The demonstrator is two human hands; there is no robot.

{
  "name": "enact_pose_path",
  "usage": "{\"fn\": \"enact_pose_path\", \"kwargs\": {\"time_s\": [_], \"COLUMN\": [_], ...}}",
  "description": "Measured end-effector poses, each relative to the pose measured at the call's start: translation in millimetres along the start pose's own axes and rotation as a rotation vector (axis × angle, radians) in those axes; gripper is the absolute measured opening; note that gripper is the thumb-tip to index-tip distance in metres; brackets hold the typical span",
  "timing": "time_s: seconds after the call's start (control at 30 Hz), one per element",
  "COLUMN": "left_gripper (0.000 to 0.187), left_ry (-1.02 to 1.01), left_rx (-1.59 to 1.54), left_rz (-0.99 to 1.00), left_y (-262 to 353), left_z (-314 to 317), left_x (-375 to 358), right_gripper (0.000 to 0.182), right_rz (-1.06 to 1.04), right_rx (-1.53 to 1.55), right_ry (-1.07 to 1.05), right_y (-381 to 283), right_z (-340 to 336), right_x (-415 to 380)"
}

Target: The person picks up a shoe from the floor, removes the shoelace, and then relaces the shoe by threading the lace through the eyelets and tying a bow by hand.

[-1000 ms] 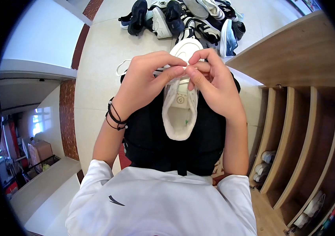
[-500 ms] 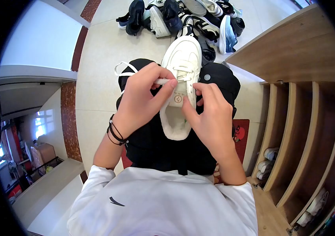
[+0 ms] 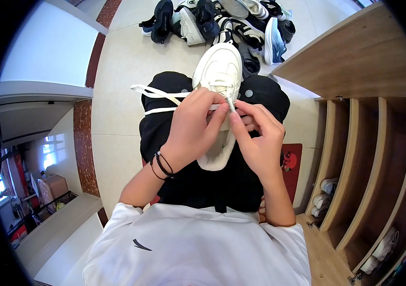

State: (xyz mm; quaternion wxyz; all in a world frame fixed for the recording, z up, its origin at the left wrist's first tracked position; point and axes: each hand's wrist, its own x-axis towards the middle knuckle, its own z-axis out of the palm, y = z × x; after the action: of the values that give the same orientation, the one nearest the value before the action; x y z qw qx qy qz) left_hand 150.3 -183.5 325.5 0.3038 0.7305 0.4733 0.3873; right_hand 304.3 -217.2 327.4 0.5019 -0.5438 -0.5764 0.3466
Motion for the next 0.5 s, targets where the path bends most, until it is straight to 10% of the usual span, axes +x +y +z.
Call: {"fn": "enact_pose_path", "kwargs": {"time_s": [0.1,0.5], "left_gripper": [0.009,0.014], "left_ry": [-0.030,-0.024], "left_rx": [-0.012,0.083], "left_rz": [0.042,0.007], "left_y": [-1,4], "left_z": [-3,-52], "left_x": [4,9], "right_gripper": [0.017,0.015], "right_rz": [0.277,0.306], "right_rx": [0.190,0.170], "right_ry": [-0.007,0.038], "right_y": [-5,-3], "right_z": [-5,-13], "right_x": [7,7]}}
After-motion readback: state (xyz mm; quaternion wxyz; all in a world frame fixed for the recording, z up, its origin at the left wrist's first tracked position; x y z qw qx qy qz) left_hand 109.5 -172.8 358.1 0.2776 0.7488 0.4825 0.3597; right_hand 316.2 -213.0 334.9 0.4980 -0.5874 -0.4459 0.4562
